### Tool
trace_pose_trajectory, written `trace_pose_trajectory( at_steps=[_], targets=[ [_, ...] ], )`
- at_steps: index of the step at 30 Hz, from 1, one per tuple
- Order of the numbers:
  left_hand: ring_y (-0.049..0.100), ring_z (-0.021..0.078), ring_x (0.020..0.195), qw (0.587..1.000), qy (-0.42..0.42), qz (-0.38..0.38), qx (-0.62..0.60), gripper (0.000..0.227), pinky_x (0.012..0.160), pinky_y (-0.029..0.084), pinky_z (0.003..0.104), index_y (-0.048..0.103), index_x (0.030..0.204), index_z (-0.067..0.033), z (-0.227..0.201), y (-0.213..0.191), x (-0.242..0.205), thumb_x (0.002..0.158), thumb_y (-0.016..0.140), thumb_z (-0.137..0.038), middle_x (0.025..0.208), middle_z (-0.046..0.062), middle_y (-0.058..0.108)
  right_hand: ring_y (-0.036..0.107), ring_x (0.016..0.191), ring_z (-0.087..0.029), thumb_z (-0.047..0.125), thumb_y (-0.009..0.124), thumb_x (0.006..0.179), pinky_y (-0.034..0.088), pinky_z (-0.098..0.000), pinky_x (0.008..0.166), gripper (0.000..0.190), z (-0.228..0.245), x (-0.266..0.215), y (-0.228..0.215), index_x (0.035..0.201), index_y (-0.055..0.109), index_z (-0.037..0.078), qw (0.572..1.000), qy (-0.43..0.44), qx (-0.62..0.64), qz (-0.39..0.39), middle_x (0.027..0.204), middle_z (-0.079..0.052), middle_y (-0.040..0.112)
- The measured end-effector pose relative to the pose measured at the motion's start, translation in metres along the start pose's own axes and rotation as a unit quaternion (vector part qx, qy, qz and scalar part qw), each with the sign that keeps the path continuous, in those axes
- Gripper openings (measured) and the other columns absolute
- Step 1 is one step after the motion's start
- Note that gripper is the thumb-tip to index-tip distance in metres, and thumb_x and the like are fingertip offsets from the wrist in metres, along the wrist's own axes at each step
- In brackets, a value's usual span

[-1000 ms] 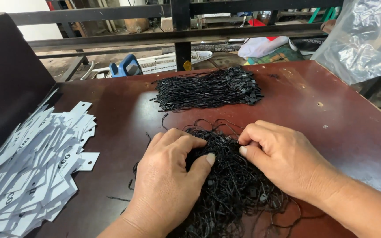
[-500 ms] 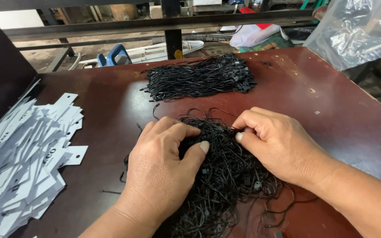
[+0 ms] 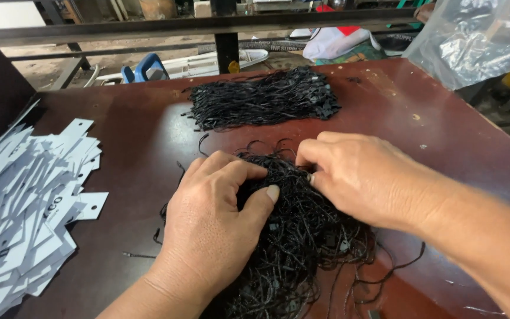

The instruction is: Untangling and sorting thin black cords with plastic tags from a pile into an organized stack on a table.

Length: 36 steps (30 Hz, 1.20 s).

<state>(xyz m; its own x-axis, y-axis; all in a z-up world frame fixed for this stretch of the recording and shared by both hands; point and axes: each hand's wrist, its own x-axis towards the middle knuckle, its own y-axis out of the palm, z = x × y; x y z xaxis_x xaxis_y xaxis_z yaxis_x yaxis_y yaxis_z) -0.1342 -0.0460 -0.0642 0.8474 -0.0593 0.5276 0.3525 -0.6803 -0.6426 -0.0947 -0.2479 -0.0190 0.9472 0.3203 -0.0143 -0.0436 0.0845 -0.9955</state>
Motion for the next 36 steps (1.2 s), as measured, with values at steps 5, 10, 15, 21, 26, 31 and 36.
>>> trace_pose_trajectory(
  at_steps=[5, 10, 15, 21, 26, 31, 36],
  targets=[
    [0.062, 0.0226, 0.090, 1.000, -0.007, 0.011, -0.006, 0.024, 0.081, 0.049, 0.040, 0.080, 0.094, -0.0198, 0.000, -0.001, -0.001, 0.081, 0.071, -0.038, 0.091, -0.005, 0.071, 0.067, 0.090, -0.022, 0.027, 0.055, 0.092, 0.048, -0.0400, 0.082, 0.009, 0.011, 0.000, -0.012, 0.094, 0.062, 0.021, 0.994, 0.076, 0.006, 0.073, 0.092, 0.002, 0.076],
    [0.062, 0.0221, 0.089, 1.000, -0.011, 0.012, -0.012, 0.024, 0.081, 0.049, 0.039, 0.080, 0.093, -0.0198, -0.002, -0.003, 0.002, 0.081, 0.071, -0.038, 0.089, -0.006, 0.071, 0.064, 0.075, -0.021, 0.028, 0.059, 0.088, 0.045, -0.0399, 0.073, 0.009, -0.006, -0.012, 0.018, 0.086, 0.058, 0.019, 0.990, 0.057, 0.105, -0.077, 0.078, 0.002, 0.070],
    [0.062, 0.0248, 0.087, 1.000, 0.002, 0.009, -0.012, 0.023, 0.077, 0.049, 0.043, 0.079, 0.092, -0.0200, -0.001, -0.004, 0.002, 0.080, 0.070, -0.038, 0.091, -0.005, 0.073, 0.062, 0.074, -0.022, 0.026, 0.062, 0.093, 0.045, -0.0396, 0.073, 0.011, -0.012, -0.019, 0.030, 0.090, 0.061, 0.016, 0.973, 0.018, 0.140, -0.181, 0.078, 0.000, 0.067],
    [0.060, 0.0261, 0.084, 1.000, 0.009, -0.005, -0.015, 0.024, 0.075, 0.050, 0.042, 0.079, 0.093, -0.0182, 0.002, -0.001, -0.002, 0.083, 0.070, -0.037, 0.090, -0.004, 0.071, 0.059, 0.079, -0.016, 0.014, 0.064, 0.092, 0.045, -0.0328, 0.078, 0.006, -0.012, -0.021, 0.032, 0.088, 0.060, 0.012, 0.958, -0.069, 0.143, -0.237, 0.096, 0.001, 0.063],
    [0.062, 0.0259, 0.087, 1.000, 0.010, 0.004, -0.005, 0.024, 0.077, 0.050, 0.043, 0.079, 0.093, -0.0192, 0.001, -0.002, -0.001, 0.082, 0.070, -0.038, 0.091, -0.004, 0.071, 0.065, 0.075, -0.021, 0.023, 0.061, 0.095, 0.047, -0.0377, 0.075, 0.009, -0.014, -0.024, 0.033, 0.091, 0.063, 0.015, 0.963, 0.001, 0.142, -0.228, 0.081, 0.001, 0.068],
    [0.061, 0.0248, 0.087, 1.000, -0.007, 0.014, 0.000, 0.024, 0.074, 0.050, 0.044, 0.079, 0.094, -0.0200, -0.002, -0.003, -0.001, 0.082, 0.069, -0.039, 0.092, -0.005, 0.072, 0.061, 0.063, -0.022, 0.029, 0.069, 0.091, 0.046, -0.0397, 0.069, 0.010, -0.007, -0.027, 0.027, 0.092, 0.067, 0.020, 0.955, 0.123, 0.154, -0.223, 0.066, 0.001, 0.067],
    [0.061, 0.0240, 0.088, 1.000, -0.011, 0.020, 0.002, 0.025, 0.076, 0.049, 0.043, 0.079, 0.094, -0.0204, -0.002, -0.004, 0.000, 0.082, 0.068, -0.039, 0.092, -0.005, 0.071, 0.070, 0.083, -0.016, 0.010, 0.062, 0.094, 0.051, -0.0331, 0.077, 0.017, -0.005, -0.027, 0.025, 0.105, 0.075, 0.010, 0.944, -0.069, 0.154, -0.282, 0.097, 0.000, 0.075]
  ],
)
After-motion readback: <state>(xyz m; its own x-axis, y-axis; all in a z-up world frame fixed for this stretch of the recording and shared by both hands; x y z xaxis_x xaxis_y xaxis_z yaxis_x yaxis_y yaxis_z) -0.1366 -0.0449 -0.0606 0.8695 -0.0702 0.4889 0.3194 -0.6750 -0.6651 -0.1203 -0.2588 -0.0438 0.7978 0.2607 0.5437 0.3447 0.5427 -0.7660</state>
